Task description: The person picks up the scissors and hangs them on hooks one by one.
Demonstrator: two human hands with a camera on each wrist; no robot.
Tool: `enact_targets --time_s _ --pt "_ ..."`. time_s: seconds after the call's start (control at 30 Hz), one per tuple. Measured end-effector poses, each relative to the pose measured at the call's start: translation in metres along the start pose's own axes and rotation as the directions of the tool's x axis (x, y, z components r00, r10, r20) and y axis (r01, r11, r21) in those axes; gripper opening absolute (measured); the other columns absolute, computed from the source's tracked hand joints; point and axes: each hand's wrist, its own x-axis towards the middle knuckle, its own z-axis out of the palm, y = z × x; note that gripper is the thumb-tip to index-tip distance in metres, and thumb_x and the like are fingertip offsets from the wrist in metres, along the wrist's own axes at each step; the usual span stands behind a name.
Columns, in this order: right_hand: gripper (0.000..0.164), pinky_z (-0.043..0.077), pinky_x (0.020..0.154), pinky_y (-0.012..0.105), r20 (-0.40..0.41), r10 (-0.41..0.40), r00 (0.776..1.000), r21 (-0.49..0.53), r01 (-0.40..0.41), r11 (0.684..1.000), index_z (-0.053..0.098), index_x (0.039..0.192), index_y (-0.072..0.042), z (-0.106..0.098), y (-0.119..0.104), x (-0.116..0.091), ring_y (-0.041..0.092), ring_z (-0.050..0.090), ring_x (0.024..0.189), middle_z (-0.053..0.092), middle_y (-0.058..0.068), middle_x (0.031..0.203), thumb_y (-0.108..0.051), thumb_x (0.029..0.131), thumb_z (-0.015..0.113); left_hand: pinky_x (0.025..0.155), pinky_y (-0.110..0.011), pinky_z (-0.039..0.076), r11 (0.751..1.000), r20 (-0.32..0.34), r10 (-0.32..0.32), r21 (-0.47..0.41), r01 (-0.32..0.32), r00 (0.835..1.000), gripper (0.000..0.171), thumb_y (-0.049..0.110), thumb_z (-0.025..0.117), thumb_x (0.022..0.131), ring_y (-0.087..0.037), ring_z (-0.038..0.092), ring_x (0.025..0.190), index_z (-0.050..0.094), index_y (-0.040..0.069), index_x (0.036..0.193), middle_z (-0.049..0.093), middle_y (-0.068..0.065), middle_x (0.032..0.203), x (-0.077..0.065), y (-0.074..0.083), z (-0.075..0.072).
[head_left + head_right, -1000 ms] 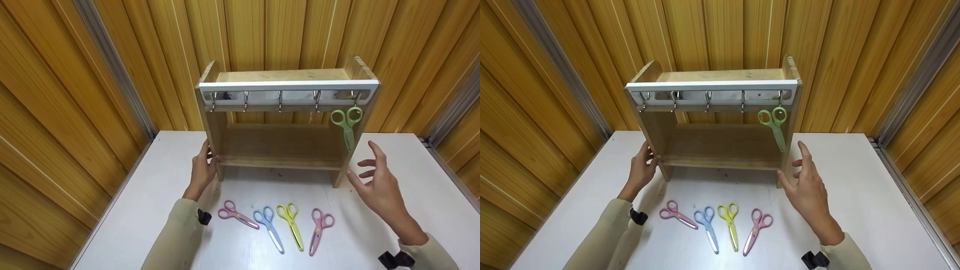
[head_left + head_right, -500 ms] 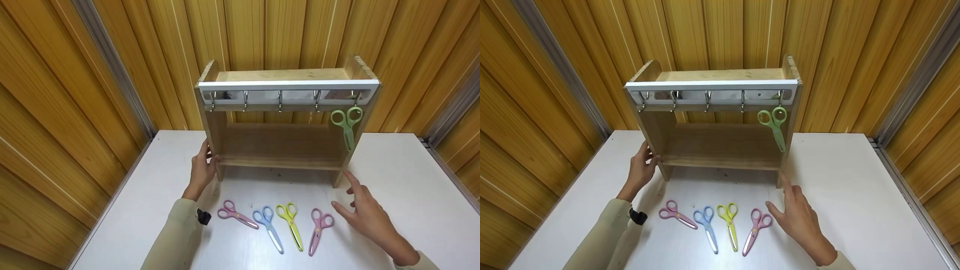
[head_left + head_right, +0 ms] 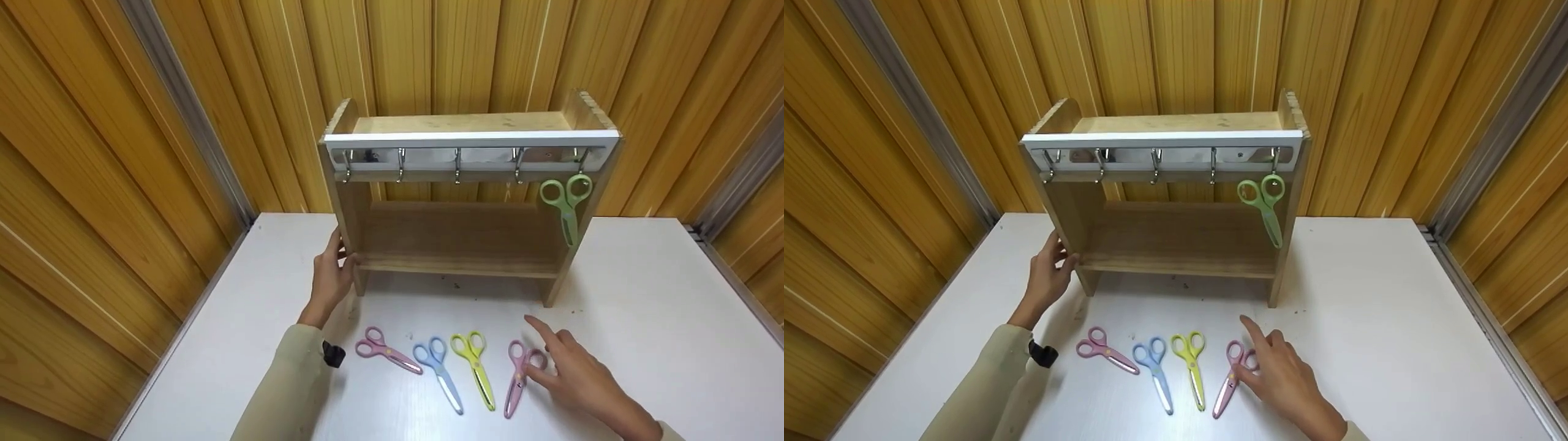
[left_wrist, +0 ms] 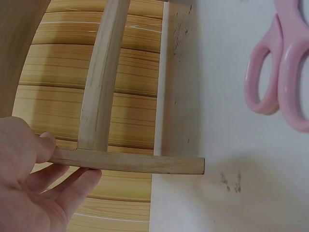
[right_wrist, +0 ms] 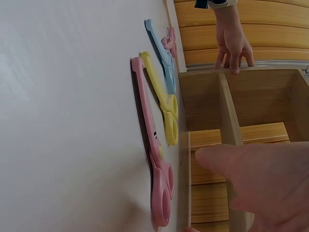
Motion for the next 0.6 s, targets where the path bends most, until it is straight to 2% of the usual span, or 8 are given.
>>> enact_targets --time_s 0.17,0.4,0.6 --pt "0.080 0.040 0.050 0.032 0.035 -0.001 0.999 -0.020 0.001 1.000 0.047 0.153 -0.024 0.008 -0.005 -0.004 0.017 0.045 0.071 0.052 0.005 0.097 -0.039 0.084 0.084 0.089 -0.041 0.062 1.000 -0.002 0.012 0.001 -0.012 1.000 0.068 -0.003 0.061 0.100 -0.035 0.067 0.116 0.034 0.014 0.160 0.059 -0.020 0.144 0.000 -0.001 0.000" --pt "0.073 0.039 0.054 0.032 0.019 0.003 1.000 -0.061 -0.002 0.998 0.054 0.148 -0.025 0.021 -0.010 -0.007 0.017 0.043 0.078 0.046 0.001 0.094 -0.039 0.082 0.084 0.084 -0.045 0.063 0.999 -0.007 0.033 -0.009 -0.033 0.999 0.064 -0.004 0.061 0.099 -0.036 0.070 0.111 0.037 0.009 0.158 0.062 -0.023 0.137 -0.001 -0.001 -0.001" --pt "0.070 0.042 0.054 0.032 -0.005 -0.036 0.999 -0.063 0.035 0.997 0.060 0.141 -0.025 0.025 -0.009 -0.011 0.016 0.043 0.080 0.044 -0.001 0.093 -0.041 0.079 0.087 0.084 -0.046 0.063 0.999 -0.010 0.040 -0.016 -0.040 0.999 0.065 -0.005 0.062 0.099 -0.036 0.070 0.110 0.037 0.009 0.158 0.062 -0.024 0.137 -0.002 -0.001 0.000"
